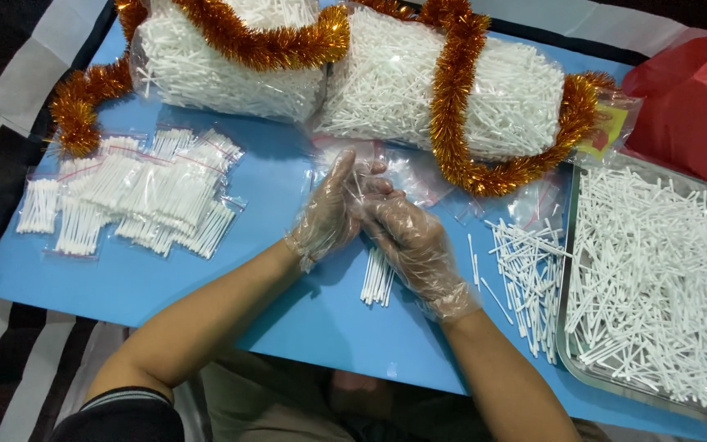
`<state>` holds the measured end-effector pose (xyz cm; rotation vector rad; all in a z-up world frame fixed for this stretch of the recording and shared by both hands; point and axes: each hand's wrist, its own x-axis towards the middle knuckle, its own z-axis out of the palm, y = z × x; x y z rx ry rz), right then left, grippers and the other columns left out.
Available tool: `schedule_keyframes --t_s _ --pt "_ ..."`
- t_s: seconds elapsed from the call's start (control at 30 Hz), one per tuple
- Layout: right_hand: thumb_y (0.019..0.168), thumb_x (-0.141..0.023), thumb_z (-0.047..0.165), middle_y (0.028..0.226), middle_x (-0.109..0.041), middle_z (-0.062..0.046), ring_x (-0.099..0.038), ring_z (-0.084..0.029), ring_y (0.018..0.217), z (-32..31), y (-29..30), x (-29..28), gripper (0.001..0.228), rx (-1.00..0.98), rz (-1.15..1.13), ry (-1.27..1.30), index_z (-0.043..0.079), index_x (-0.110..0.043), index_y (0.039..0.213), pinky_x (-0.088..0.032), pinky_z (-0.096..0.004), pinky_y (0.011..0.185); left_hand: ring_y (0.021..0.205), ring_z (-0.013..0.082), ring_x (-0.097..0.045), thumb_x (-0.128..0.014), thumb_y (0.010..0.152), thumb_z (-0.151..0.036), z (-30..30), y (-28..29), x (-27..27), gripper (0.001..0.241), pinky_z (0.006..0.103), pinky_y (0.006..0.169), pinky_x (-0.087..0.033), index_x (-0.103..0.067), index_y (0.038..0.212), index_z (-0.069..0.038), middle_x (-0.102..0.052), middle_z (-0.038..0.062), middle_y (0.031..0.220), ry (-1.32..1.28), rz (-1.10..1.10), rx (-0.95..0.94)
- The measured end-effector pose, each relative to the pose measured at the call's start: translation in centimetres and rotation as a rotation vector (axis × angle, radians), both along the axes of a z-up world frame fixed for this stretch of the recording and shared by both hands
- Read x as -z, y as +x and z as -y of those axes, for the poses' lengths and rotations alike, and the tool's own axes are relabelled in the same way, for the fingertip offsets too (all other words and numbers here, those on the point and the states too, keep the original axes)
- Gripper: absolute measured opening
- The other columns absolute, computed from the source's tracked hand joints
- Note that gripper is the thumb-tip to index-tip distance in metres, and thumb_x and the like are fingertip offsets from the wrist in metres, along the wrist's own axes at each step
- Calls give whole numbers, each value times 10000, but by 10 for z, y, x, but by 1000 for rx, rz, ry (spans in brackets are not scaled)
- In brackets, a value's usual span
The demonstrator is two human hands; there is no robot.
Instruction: The person sorts white cotton swabs by hand, gathering them from a tray and placing them into a small plastic bag.
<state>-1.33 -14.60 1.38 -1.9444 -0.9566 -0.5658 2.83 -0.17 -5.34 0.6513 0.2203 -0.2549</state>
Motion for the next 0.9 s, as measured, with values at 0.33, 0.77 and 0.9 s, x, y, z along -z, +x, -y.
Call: schedule_keyframes --t_s 0.33,0.77,0.9 --pt "969 -683 79 987 -749 -210 -707 -437 852 -2 -4 1 171 -143 -26 -53 26 -750 1116 -611 -417 592 902 348 -765 -573 897 -697 -3 1 3 659 430 674 -662 -650 1121 -83 -753 154 892 38 15 18" --pt "936 -753 126 941 -739 -162 -716 -398 856 -3 -3 9 124 -51 -9 -75 52 -761 1036 -605 -432 636 929 366 -759 -535 917 -711 5 -3 2 669 445 716 -665 -636 1143 -89 -740 152 909 18 36 33" --pt "932 -759 141 865 -727 -141 -720 -383 790 -2 -2 17 102 -29 -12 -23 60 -767 994 -603 -421 604 920 354 -762 -511 940 -687 8 -4 0 655 419 702 -662 -641 1135 -76 -740 158 899 33 31 33"
